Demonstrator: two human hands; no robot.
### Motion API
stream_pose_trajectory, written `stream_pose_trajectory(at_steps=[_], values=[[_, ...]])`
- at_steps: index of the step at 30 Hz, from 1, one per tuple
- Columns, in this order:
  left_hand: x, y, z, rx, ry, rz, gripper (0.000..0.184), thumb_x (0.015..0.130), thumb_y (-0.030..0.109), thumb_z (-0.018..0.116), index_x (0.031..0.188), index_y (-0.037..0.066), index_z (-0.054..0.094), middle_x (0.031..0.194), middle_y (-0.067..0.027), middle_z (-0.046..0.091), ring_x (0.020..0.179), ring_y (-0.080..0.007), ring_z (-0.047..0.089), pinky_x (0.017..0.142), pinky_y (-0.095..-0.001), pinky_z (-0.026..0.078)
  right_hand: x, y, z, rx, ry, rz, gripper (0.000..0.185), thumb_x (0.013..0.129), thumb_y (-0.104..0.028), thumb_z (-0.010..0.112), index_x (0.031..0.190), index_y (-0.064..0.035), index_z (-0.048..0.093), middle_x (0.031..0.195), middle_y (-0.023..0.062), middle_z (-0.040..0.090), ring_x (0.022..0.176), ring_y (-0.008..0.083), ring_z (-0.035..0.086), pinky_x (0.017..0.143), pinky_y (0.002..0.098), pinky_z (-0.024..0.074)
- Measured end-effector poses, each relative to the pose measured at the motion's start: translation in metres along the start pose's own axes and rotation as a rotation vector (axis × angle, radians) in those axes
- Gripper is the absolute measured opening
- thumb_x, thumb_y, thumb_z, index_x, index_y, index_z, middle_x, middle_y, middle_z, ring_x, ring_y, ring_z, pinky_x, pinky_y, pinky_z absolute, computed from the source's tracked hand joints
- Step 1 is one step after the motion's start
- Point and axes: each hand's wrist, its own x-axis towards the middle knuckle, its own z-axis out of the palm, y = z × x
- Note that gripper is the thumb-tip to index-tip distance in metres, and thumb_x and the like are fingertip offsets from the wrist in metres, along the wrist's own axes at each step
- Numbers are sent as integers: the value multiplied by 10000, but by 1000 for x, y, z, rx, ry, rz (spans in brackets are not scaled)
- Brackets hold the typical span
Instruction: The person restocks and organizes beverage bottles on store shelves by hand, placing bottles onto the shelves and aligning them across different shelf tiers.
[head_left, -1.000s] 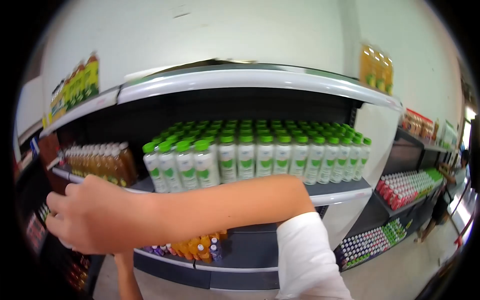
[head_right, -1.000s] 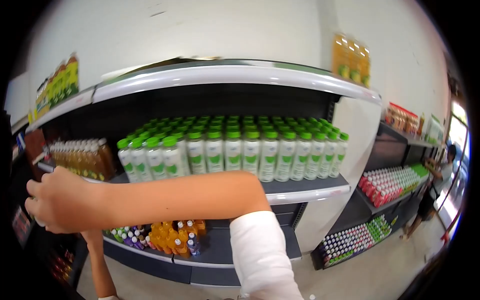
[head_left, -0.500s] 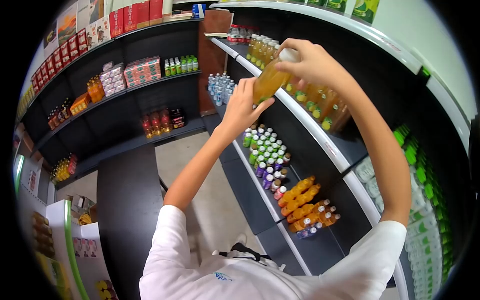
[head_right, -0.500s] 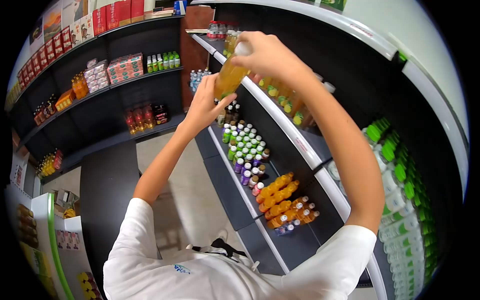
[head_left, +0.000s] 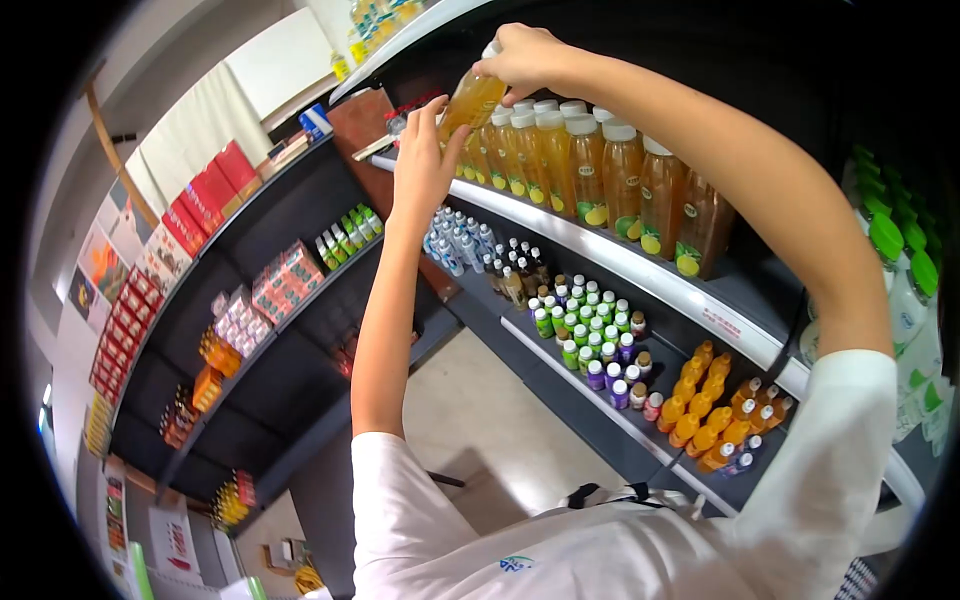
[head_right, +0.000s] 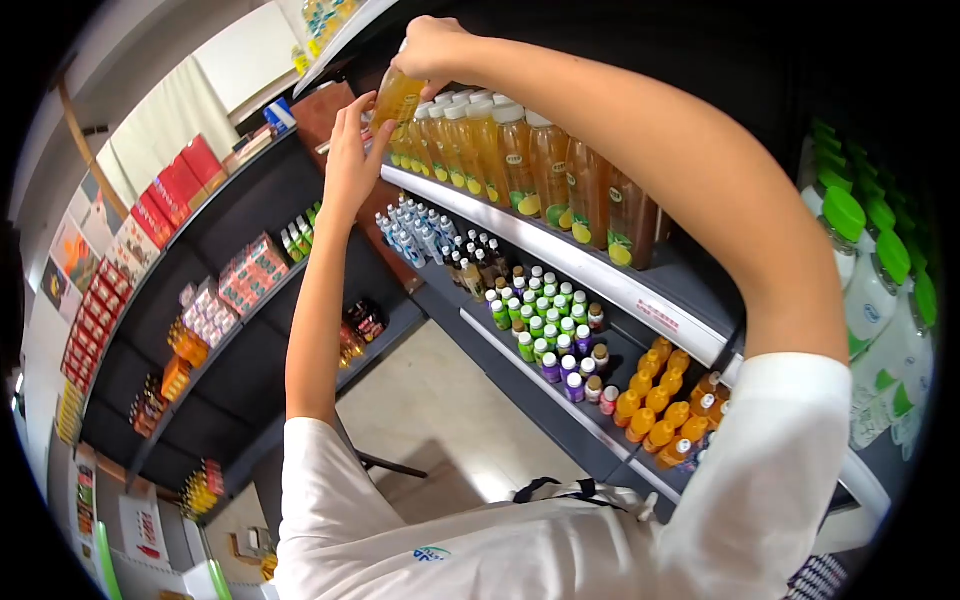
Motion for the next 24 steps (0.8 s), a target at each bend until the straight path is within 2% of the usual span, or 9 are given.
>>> stream_pose_trajectory(at_steps=[7,10,12,14,15,19,21,22,24], values=[[46,-53,41,-19,15,96,400,976,241,668,1327,75,570,1217,-151,618,1070,-365,617,906,-449,503,26,12,4,51,83,107,412,1005,-266,593,1175,104,654,1118,220,727,791,247,781,747,292,621],[61,-78,63,-51,-3,158,396,975,240,669,1320,73,572,1202,-149,617,1068,-366,615,894,-448,506,45,16,11,14,67,139,412,999,-275,603,1147,106,659,1112,213,730,799,241,781,733,294,622],[69,-95,78,-66,-21,169,401,973,246,673,1315,63,567,1181,-146,618,1060,-360,617,879,-440,512,79,42,21,21,161,157,411,981,-286,627,1116,100,659,1056,218,737,752,235,774,682,303,614],[79,-116,97,-62,-29,252,410,973,254,672,1315,57,562,1162,-140,618,1056,-348,621,868,-428,516,98,53,25,-169,123,102,414,892,-336,605,960,47,746,827,213,747,836,328,759,797,414,593],[85,-125,102,-57,-33,274,446,943,238,722,1305,33,561,1164,-144,653,973,-301,671,811,-387,532,98,46,26,-281,146,130,332,898,-221,561,954,44,753,781,192,746,831,321,765,821,423,597],[102,-160,128,-218,-97,267,512,893,259,775,1291,18,559,1137,-174,709,980,-297,696,803,-412,540,115,46,37,-225,43,129,345,917,-220,563,1072,47,716,892,209,752,936,357,748,873,445,583],[103,-172,139,-276,-120,259,522,890,267,780,1285,8,557,1102,-188,717,979,-308,706,827,-407,542,136,47,53,-371,126,67,430,966,-307,635,1105,99,650,929,229,739,686,244,756,633,331,600],[105,-178,143,-313,-168,258,533,886,276,785,1278,-3,556,1067,-202,725,978,-319,715,851,-401,543,143,50,55,-430,93,41,442,960,-333,635,1099,86,643,822,221,727,641,265,737,606,368,588],[103,-185,148,-353,-247,212,530,914,312,756,1270,-29,560,1019,-207,741,967,-329,728,883,-391,541,148,51,70,-520,131,22,432,956,-341,633,1077,74,644,791,209,724,643,285,736,616,392,592]])
